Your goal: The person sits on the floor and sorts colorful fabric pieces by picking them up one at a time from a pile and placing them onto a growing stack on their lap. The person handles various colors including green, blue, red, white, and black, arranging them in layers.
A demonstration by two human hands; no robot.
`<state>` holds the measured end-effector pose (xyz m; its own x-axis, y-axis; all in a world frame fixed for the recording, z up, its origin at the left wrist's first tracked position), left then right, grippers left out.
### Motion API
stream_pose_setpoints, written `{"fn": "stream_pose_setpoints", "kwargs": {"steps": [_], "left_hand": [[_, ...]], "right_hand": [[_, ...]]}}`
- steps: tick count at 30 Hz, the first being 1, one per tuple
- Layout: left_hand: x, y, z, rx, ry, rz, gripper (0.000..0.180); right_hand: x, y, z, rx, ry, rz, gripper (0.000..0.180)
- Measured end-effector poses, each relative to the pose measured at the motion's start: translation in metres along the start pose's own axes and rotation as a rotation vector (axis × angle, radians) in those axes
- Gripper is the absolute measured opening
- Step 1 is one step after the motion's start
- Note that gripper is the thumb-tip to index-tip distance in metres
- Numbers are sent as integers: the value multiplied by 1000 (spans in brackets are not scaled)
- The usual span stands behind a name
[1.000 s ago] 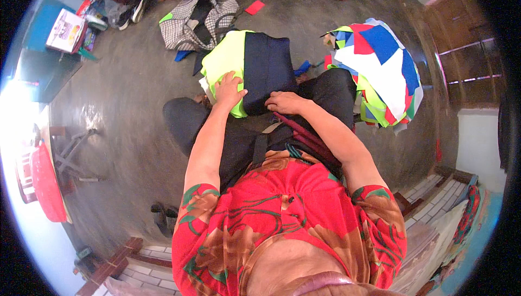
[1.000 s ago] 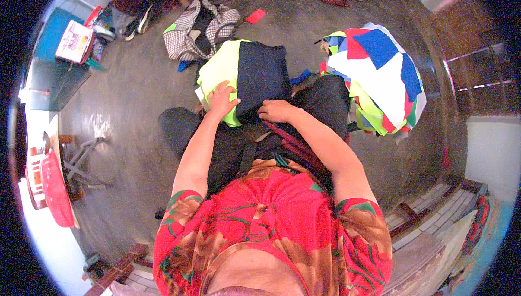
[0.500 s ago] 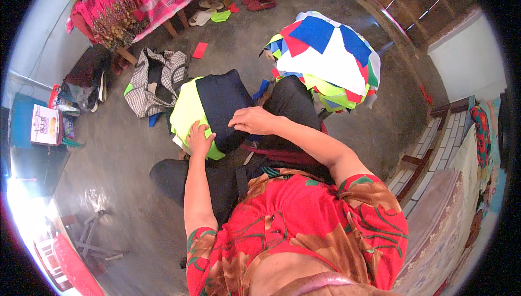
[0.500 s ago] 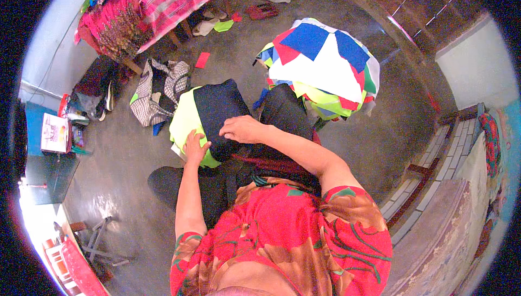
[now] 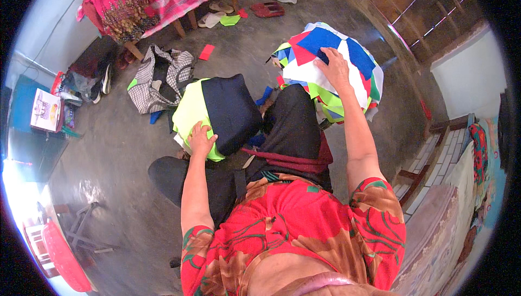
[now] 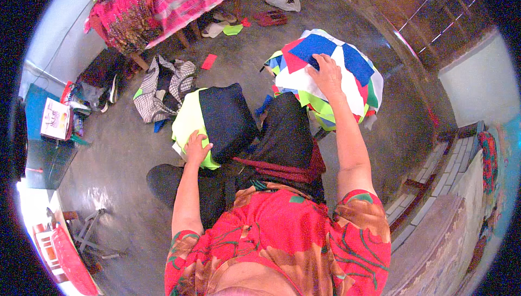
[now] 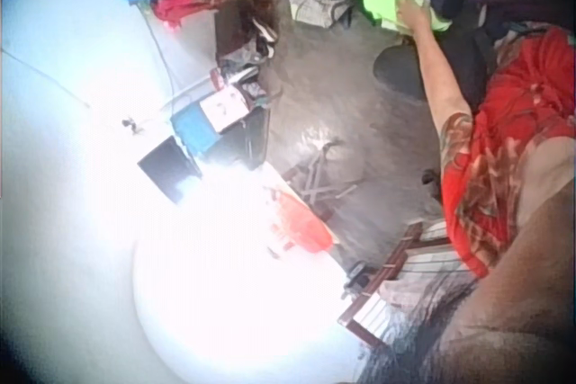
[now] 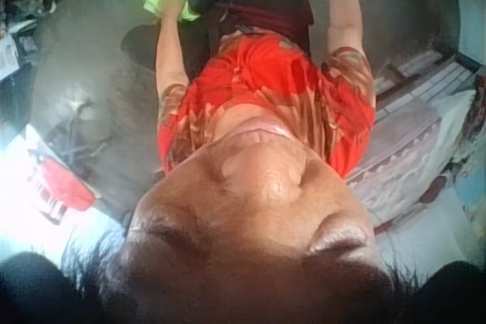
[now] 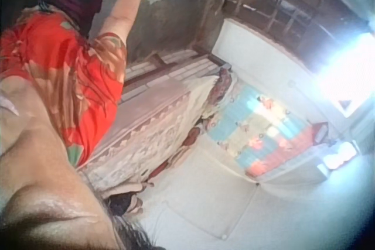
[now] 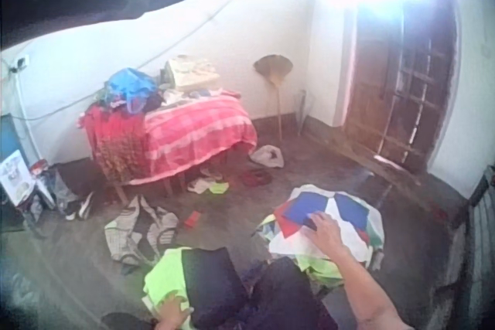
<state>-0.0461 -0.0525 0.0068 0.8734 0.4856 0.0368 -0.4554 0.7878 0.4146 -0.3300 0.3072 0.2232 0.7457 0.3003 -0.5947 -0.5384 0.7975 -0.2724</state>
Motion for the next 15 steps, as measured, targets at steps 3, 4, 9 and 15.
{"fn": "stream_pose_setpoints", "kwargs": {"steps": [3, 4, 9, 15], "left_hand": [[1, -4, -2, 0, -1, 10, 38], [2, -6, -3, 2, 1, 13, 38], [2, -2, 0, 1, 10, 9, 37], [2, 1, 6, 37, 61, -28, 37]], "right_hand": [[3, 2, -6, 53, -9, -16, 32], [2, 0, -7, 64, 3, -11, 29], [2, 15, -10, 69, 94, -60, 18], [-8, 10, 14, -213, 226, -182, 12]]}}
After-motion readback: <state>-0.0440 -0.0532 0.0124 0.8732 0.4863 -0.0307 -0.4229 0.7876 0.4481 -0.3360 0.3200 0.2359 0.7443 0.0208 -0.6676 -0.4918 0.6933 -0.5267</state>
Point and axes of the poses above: each hand's wrist, its own x-axis away from the middle knuckle, its own z-axis out of the back of the hand, y = z × x, the point moved 7 cm from there along -x, towards the middle knuckle, and after that the axes turned 6 degrees about y, right-handed, at the moved point
